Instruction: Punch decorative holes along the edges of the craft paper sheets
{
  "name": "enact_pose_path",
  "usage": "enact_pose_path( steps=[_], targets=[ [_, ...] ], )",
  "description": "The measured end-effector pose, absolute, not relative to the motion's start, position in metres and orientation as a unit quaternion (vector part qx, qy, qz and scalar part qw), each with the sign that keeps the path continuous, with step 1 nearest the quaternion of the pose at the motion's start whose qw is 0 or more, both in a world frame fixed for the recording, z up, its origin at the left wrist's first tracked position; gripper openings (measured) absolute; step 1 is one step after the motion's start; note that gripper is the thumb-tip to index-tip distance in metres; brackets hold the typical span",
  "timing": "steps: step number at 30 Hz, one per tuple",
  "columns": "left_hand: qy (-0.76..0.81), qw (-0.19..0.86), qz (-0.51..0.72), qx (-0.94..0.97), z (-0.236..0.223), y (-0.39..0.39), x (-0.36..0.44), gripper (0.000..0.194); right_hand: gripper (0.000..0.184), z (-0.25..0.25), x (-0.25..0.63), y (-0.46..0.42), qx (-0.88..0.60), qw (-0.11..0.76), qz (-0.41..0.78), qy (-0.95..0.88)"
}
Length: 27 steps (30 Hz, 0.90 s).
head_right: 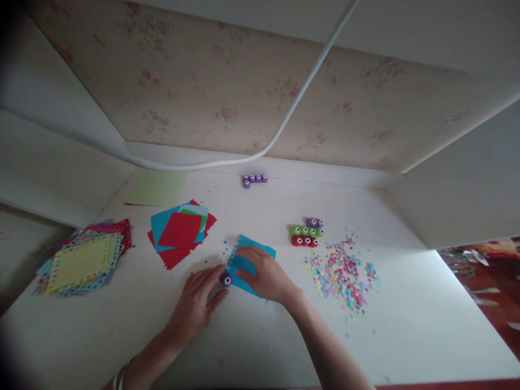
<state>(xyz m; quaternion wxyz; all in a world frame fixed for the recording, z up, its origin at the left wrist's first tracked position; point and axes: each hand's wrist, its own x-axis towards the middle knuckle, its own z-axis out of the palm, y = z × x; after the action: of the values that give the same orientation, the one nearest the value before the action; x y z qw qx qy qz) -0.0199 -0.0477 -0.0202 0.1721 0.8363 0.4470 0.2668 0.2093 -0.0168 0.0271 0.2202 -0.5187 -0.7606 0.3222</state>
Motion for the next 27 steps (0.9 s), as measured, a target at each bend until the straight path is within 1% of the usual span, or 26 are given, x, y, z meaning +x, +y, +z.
enact_pose_path(
  steps=[2,4,6,9,11,12,15,16,17,19,23,25,27],
  targets=[
    [0.430,0.176,0.247,0.851,-0.016,-0.046,-0.018,0.040,0.045,0.023,0.219,-0.013,-0.597,0.210,0.232,-0.739],
    [0.417,0.184,0.235,0.858,-0.012,-0.043,-0.016,0.032,0.057,0.020,0.226,-0.011,-0.646,0.168,0.188,-0.721],
    [0.418,0.190,0.243,0.855,-0.011,-0.041,-0.016,0.026,0.067,0.017,0.230,-0.010,-0.665,0.126,0.188,-0.711],
    [0.432,0.188,0.269,0.840,-0.013,-0.038,-0.021,0.023,0.070,0.016,0.234,-0.011,-0.691,0.095,0.225,-0.681],
    [0.436,0.180,0.276,0.837,-0.015,-0.036,-0.027,0.022,0.065,0.018,0.236,-0.012,-0.711,0.086,0.254,-0.650],
    [0.437,0.174,0.276,0.838,-0.015,-0.036,-0.030,0.022,0.059,0.019,0.237,-0.013,-0.719,0.083,0.262,-0.638],
    [0.435,0.165,0.264,0.845,-0.014,-0.034,-0.038,0.029,0.033,0.023,0.241,-0.016,-0.723,0.079,0.272,-0.630],
    [0.434,0.166,0.261,0.846,-0.014,-0.034,-0.040,0.031,0.025,0.024,0.242,-0.018,-0.719,0.087,0.283,-0.629],
    [0.433,0.171,0.260,0.846,-0.013,-0.034,-0.041,0.031,0.023,0.024,0.243,-0.021,-0.714,0.101,0.299,-0.625],
    [0.430,0.189,0.267,0.841,-0.013,-0.033,-0.043,0.028,0.027,0.023,0.243,-0.028,-0.709,0.153,0.345,-0.595],
    [0.442,0.233,0.300,0.812,-0.014,-0.029,-0.042,0.025,0.040,0.016,0.239,-0.046,-0.669,0.285,0.500,-0.471],
    [0.459,0.259,0.308,0.792,-0.015,-0.028,-0.040,0.026,0.044,0.015,0.234,-0.053,-0.644,0.326,0.557,-0.411],
    [0.470,0.281,0.311,0.777,-0.014,-0.026,-0.038,0.026,0.046,0.014,0.230,-0.058,-0.634,0.347,0.578,-0.380]
  ],
)
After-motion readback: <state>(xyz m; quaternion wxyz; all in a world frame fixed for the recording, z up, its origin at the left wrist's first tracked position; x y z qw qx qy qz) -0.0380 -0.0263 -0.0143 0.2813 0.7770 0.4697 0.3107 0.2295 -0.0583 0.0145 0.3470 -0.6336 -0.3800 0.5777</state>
